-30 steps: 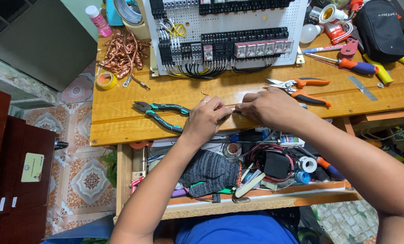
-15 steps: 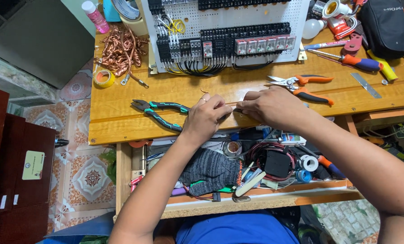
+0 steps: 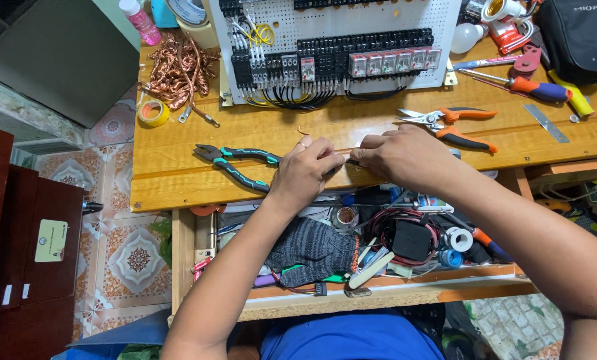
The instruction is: Wiring and preparing electrical components on a relay board using pliers and wire strippers
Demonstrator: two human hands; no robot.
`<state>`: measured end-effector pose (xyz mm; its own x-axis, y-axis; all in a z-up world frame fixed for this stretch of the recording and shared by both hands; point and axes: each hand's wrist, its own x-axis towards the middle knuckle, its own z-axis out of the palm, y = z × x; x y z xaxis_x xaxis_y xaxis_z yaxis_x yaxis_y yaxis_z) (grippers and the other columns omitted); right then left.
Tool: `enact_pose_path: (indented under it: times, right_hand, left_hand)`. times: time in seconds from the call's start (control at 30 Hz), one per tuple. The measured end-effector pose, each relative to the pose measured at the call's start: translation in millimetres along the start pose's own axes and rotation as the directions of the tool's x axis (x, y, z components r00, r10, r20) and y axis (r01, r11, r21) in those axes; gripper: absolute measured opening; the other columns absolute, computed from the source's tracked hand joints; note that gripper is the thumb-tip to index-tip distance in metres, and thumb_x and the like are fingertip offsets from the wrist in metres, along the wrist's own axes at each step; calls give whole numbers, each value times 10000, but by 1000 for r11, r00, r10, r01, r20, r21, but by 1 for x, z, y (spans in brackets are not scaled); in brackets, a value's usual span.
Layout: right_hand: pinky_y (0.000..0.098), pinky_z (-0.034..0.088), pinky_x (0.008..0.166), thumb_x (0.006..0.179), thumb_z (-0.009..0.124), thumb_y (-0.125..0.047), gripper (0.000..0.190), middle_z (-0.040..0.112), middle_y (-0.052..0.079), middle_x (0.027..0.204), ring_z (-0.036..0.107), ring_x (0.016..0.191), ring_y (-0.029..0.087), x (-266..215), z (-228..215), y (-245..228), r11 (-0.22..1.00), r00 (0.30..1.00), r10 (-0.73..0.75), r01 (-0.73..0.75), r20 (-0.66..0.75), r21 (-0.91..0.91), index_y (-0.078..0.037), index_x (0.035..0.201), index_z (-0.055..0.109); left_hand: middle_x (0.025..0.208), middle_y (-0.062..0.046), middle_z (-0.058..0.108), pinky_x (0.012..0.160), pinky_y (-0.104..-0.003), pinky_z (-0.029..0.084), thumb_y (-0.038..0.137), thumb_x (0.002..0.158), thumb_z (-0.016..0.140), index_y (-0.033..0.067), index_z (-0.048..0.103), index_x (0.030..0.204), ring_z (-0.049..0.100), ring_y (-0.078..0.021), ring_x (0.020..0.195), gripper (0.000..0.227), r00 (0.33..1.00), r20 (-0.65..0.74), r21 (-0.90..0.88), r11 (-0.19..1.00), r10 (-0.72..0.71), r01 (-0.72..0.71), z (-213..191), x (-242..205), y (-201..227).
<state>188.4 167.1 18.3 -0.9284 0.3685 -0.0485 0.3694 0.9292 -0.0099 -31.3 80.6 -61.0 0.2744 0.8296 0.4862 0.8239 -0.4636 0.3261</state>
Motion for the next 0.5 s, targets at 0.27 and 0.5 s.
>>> enact_pose_path:
  times: [0.27,0.5]
  right_hand:
    - [411,544,659,984,525,-243,205,694,-36,972,751,865,253,-4,5,-4,1000,999,12,-13,-38,-27,-255,1037,723]
    - [410,558,666,973,538,-231,205,701,-43,979,756,870,238,-3,6,-5,999,999,49,-49,-24,-16,-272,1043,727]
  left_hand:
    - [935,26,510,720,-360,561,121,895,609,275,677,946,589,-254,879,176,999,19,2,1000,26,-26,4,-1,-4]
    - [934,27,510,720,-346,558,121,909,592,281,680,946,590,-251,882,186,1000,8,21,999,29,-29,3,-1,-2]
